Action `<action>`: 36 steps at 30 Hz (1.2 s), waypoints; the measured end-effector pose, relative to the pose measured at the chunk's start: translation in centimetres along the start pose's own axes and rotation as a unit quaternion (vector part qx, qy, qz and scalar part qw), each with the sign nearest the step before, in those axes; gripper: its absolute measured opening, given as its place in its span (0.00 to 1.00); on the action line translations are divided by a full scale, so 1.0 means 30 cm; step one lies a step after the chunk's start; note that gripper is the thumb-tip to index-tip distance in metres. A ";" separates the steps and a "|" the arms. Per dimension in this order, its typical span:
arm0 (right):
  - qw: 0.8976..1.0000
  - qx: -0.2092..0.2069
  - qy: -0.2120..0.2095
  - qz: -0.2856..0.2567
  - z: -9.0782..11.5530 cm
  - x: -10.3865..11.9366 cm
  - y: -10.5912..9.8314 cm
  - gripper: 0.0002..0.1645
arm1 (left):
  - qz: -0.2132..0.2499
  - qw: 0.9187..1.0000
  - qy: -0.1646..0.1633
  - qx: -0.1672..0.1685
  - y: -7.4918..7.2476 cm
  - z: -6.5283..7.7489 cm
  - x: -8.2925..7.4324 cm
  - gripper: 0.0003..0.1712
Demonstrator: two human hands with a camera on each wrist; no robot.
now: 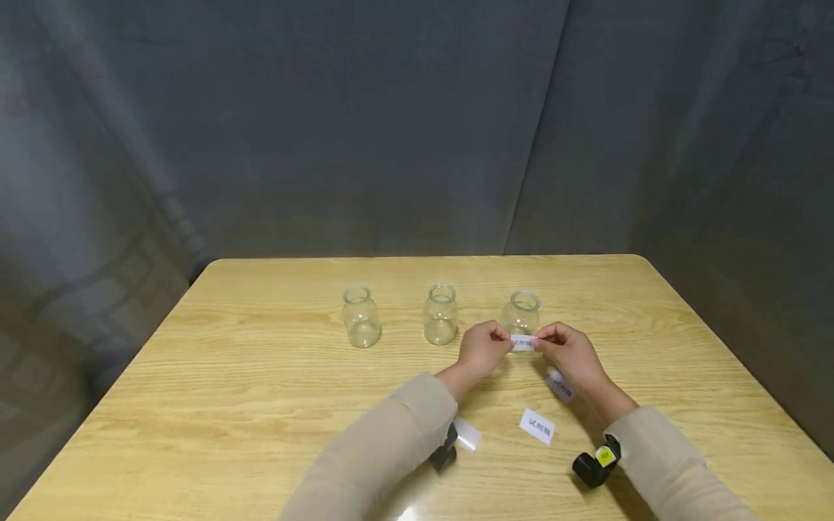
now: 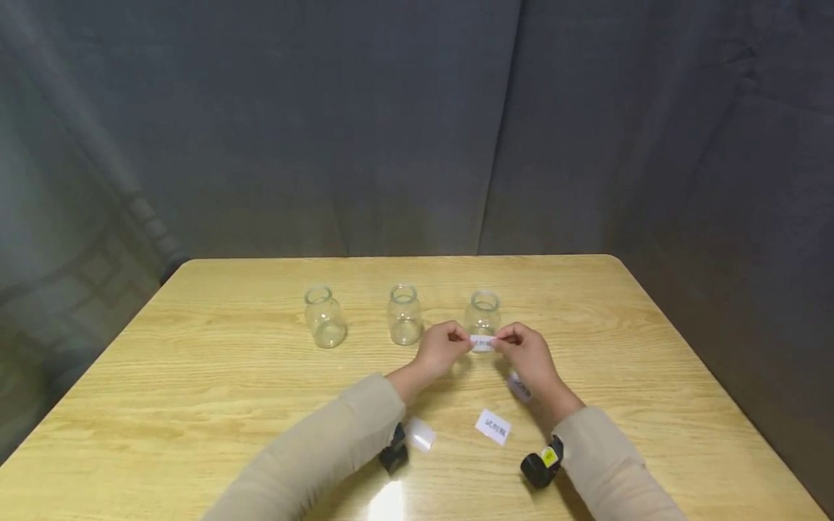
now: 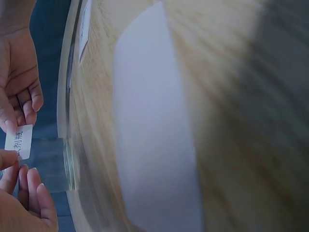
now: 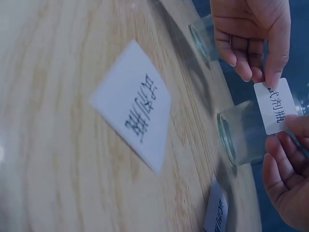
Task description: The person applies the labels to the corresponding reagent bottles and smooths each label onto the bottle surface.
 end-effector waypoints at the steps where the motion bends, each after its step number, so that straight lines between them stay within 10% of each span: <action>1: 1.000 -0.001 0.001 0.000 -0.002 0.000 -0.001 0.10 | -0.004 1.000 -0.003 -0.001 0.001 -0.003 0.001 0.03; 27: 0.998 -0.059 -0.020 -0.004 -0.084 -0.167 -0.032 0.18 | -0.113 0.992 -0.024 -0.046 0.011 -0.004 -0.015 0.04; 36: 0.998 -0.055 -0.011 -0.011 -0.047 -0.084 -0.019 0.16 | -0.111 0.992 -0.025 -0.053 0.014 -0.001 -0.013 0.05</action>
Point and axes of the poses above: each hand's wrist, its own z-axis away from the middle knuckle, its own y-axis out of the palm, x = y × z, the point moved 7 cm from there along -z, towards the middle knuckle, and after that the axes turned 14 degrees about x, right-handed, at the moved point
